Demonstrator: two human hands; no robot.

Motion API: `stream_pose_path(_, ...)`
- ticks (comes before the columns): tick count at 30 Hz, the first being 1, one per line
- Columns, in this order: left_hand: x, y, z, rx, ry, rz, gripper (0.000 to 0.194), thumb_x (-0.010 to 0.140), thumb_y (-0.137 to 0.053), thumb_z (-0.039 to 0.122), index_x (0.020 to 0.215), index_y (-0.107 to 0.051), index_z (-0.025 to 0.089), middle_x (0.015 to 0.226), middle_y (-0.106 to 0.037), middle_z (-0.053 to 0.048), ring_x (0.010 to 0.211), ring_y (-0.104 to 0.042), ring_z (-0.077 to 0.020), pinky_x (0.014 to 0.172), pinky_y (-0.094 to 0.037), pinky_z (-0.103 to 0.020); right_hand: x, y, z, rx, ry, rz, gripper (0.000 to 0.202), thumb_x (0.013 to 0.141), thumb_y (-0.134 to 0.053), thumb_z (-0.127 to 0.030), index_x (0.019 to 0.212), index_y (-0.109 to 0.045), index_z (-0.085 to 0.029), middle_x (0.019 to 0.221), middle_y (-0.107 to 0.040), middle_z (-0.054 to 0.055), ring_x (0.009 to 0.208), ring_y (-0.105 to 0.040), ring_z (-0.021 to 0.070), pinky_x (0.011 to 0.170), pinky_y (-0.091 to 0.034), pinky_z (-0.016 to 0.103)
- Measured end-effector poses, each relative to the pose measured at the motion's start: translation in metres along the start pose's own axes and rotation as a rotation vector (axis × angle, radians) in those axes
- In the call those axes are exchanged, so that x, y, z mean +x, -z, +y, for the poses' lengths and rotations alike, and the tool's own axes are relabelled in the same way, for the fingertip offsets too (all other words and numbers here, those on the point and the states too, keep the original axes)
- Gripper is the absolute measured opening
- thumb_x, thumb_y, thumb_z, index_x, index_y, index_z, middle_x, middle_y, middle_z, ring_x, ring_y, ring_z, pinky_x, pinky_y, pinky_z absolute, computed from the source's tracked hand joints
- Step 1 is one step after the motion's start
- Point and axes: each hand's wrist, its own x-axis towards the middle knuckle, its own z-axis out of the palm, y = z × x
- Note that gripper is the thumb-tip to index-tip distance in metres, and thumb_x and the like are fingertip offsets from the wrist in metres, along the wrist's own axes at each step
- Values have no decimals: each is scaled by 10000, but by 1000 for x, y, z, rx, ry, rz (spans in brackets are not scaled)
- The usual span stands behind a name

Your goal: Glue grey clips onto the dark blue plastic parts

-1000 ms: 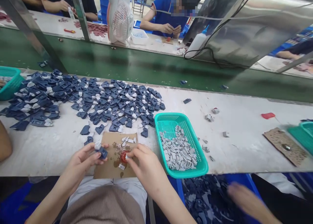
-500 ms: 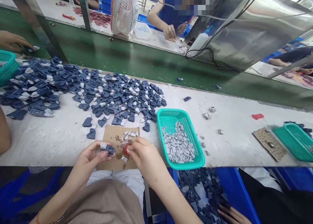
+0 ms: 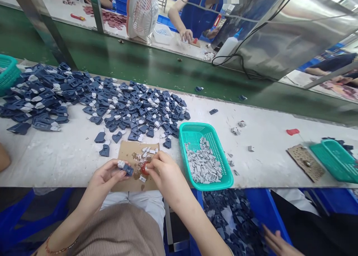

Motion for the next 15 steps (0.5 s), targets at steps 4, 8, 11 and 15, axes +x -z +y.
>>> stream_pose_path(4, -2, -3, 3, -5, 7, 9, 215, 784, -723, 311, 933, -670, 166, 988, -725, -38, 861, -695, -160, 768, -570, -221, -1, 5, -1, 74, -54, 1, 124, 834, -626, -56, 789, -678, -160, 866, -559, 53, 847, -584, 200, 752, -465, 319)
stream_pose_path(8, -3, -9, 4, -53, -2, -41, 195, 796, -716, 276, 949, -673, 163, 973, -740, -36, 886, -702, -154, 777, -568, -202, -2, 11, 0, 438, -186, 73, 34, 806, -702, -206, 780, -722, -209, 910, -611, 45, 904, -603, 198, 826, -464, 319)
stream_pose_path(11, -3, -16, 6, -75, -6, -61, 209, 800, -714, 262, 972, -664, 155, 961, -752, -47, 873, -711, -161, 765, -575, -210, -3, 11, -4, 826, -326, 41, 89, 751, -771, -293, 746, -729, -215, 942, -669, 40, 909, -628, 188, 825, -489, 292)
stream_pose_path(15, -4, -24, 10, -99, -12, -66, 232, 777, -735, 252, 969, -661, 146, 916, -763, -52, 828, -723, -177, 737, -587, -230, -4, 7, -13, 1052, -410, -28, 115, 716, -813, -304, 757, -752, -215, 911, -713, 33, 873, -647, 163, 816, -502, 262)
